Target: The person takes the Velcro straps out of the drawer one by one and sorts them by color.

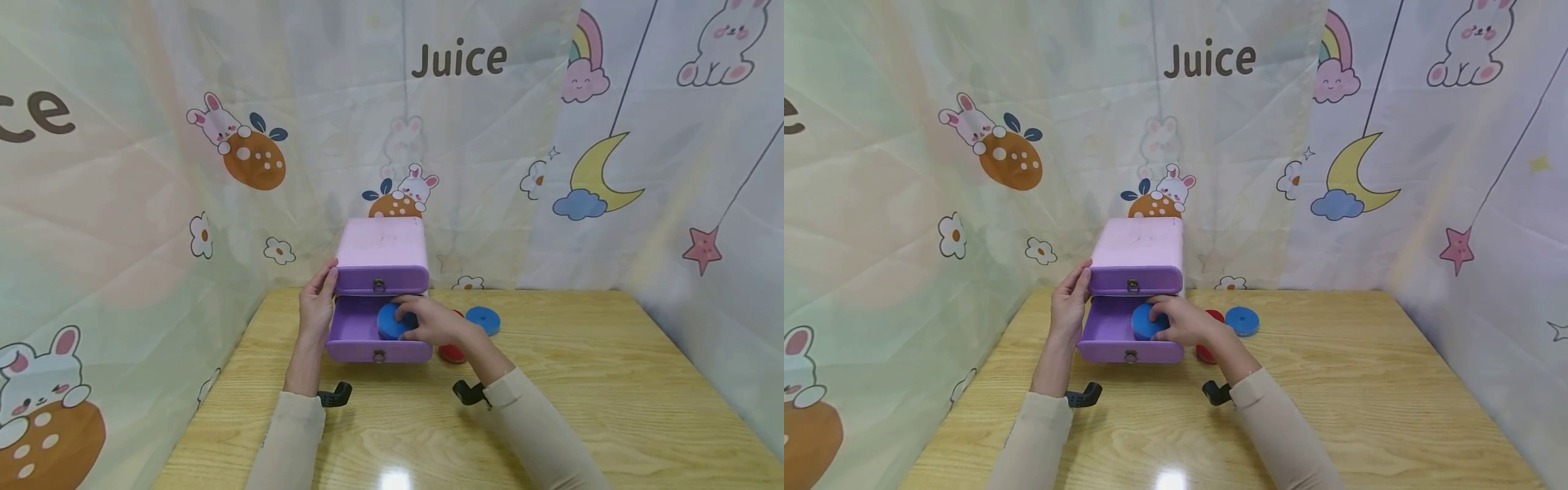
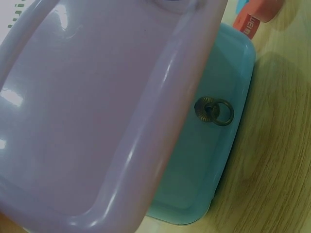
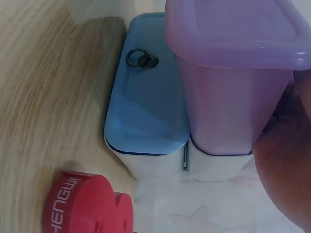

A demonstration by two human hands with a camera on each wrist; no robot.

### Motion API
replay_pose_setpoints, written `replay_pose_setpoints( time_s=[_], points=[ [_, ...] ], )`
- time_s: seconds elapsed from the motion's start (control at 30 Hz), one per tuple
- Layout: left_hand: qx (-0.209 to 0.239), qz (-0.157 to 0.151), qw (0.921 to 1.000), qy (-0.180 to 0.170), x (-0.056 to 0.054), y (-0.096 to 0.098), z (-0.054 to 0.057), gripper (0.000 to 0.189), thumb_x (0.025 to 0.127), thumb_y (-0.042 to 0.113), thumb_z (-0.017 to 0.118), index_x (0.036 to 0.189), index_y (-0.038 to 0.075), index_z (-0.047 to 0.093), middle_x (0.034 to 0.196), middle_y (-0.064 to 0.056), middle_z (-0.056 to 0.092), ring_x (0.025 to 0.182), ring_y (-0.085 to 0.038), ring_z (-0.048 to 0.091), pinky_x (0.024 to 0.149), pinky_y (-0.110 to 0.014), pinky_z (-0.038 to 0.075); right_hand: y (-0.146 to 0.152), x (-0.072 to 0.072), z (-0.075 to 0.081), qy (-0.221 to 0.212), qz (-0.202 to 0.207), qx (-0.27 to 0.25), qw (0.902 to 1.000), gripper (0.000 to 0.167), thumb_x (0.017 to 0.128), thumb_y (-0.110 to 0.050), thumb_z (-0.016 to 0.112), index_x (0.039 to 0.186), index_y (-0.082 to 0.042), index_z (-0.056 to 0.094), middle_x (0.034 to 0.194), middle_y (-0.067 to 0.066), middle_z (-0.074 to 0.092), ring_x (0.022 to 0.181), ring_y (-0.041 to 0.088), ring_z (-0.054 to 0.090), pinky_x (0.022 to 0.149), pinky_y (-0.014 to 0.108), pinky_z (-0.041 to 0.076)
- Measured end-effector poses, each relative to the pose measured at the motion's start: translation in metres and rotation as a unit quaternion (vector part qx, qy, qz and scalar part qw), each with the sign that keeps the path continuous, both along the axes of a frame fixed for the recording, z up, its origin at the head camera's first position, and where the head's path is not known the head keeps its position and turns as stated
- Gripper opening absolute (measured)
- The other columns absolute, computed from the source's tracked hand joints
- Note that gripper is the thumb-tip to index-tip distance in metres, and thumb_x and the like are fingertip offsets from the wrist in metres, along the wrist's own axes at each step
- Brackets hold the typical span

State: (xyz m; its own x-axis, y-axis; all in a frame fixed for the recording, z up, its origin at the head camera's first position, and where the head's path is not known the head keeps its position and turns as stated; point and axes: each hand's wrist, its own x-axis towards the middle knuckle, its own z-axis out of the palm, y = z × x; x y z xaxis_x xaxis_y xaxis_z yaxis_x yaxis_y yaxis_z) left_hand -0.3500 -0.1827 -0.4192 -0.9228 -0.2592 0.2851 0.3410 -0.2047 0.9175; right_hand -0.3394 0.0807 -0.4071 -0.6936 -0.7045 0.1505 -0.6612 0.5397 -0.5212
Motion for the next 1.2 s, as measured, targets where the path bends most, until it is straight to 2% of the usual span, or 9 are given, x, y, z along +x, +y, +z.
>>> replay_pose_setpoints(
  time_s=[0.13,0.3,0.47,0.57,0.67,0.77,0.93,1.2],
  points=[
    [0.0,0.0,1.0,-0.005,0.001,0.0,0.001,0.042,0.102,0.033,0.069,0.139,0.016,0.067,0.15,-0.001,0.061,0.138,-0.016,0.058,0.114,-0.027,0.047,0.004,0.0,-0.002,-0.013,0.009,-0.029,0.9995,0.025,0.091,-0.019,0.083,0.111,-0.012,0.07,0.157,0.01,0.051,0.143,0.03,0.05,0.119,0.05,0.042],
    [-0.001,-0.001,0.9999,-0.011,0.001,-0.001,0.002,0.043,0.101,0.035,0.07,0.139,0.017,0.068,0.15,-0.001,0.061,0.136,-0.018,0.06,0.113,-0.029,0.049,0.01,0.003,-0.002,-0.042,0.012,-0.094,0.9946,0.025,0.092,-0.026,0.083,0.109,-0.017,0.068,0.159,0.009,0.05,0.146,0.032,0.047,0.117,0.052,0.042],
    [-0.002,0.001,1.0,-0.008,0.0,-0.002,0.002,0.044,0.099,0.038,0.071,0.138,0.017,0.068,0.149,-0.001,0.062,0.134,-0.017,0.061,0.11,-0.026,0.05,0.015,0.006,-0.001,-0.037,0.021,-0.128,0.9909,0.023,0.093,-0.028,0.081,0.108,-0.017,0.067,0.159,0.011,0.05,0.147,0.033,0.046,0.112,0.05,0.045],
    [-0.001,-0.003,1.0,-0.007,0.0,-0.002,0.001,0.044,0.1,0.036,0.07,0.139,0.017,0.068,0.15,-0.001,0.061,0.135,-0.016,0.061,0.109,-0.024,0.05,0.017,0.011,-0.002,-0.031,0.006,-0.14,0.9896,0.023,0.091,-0.026,0.082,0.107,-0.017,0.067,0.158,0.008,0.051,0.149,0.031,0.044,0.111,0.048,0.047],
    [0.002,-0.006,1.0,-0.007,0.0,-0.002,0.001,0.044,0.1,0.035,0.069,0.14,0.016,0.067,0.15,-0.001,0.061,0.135,-0.016,0.06,0.11,-0.024,0.05,0.02,0.017,-0.006,-0.025,-0.02,-0.174,0.9842,0.025,0.088,-0.023,0.085,0.105,-0.015,0.067,0.156,0.006,0.053,0.149,0.033,0.043,0.112,0.053,0.046],
    [0.001,-0.003,1.0,-0.006,0.0,-0.002,0.001,0.043,0.1,0.035,0.07,0.139,0.017,0.068,0.15,-0.001,0.061,0.135,-0.017,0.06,0.112,-0.027,0.049,0.022,0.023,-0.008,-0.002,-0.046,-0.205,0.9776,0.028,0.086,-0.023,0.087,0.104,-0.016,0.067,0.156,0.007,0.053,0.149,0.036,0.043,0.115,0.06,0.042],
    [0.001,-0.001,1.0,-0.008,0.0,-0.001,0.001,0.043,0.1,0.036,0.07,0.139,0.017,0.068,0.15,-0.001,0.061,0.135,-0.017,0.061,0.113,-0.029,0.049,0.029,0.029,-0.005,0.034,-0.076,-0.214,0.9733,0.029,0.085,-0.025,0.087,0.105,-0.02,0.067,0.157,0.005,0.052,0.15,0.038,0.042,0.118,0.065,0.038],
    [-0.009,0.002,0.9999,-0.013,0.0,-0.001,0.0,0.042,0.1,0.038,0.07,0.138,0.021,0.069,0.15,0.002,0.061,0.135,-0.015,0.06,0.113,-0.028,0.048,0.05,0.03,0.002,0.04,-0.1,-0.213,0.9711,0.03,0.082,-0.02,0.089,0.102,-0.02,0.066,0.154,0.004,0.052,0.144,0.039,0.045,0.103,0.061,0.054]
  ],
)
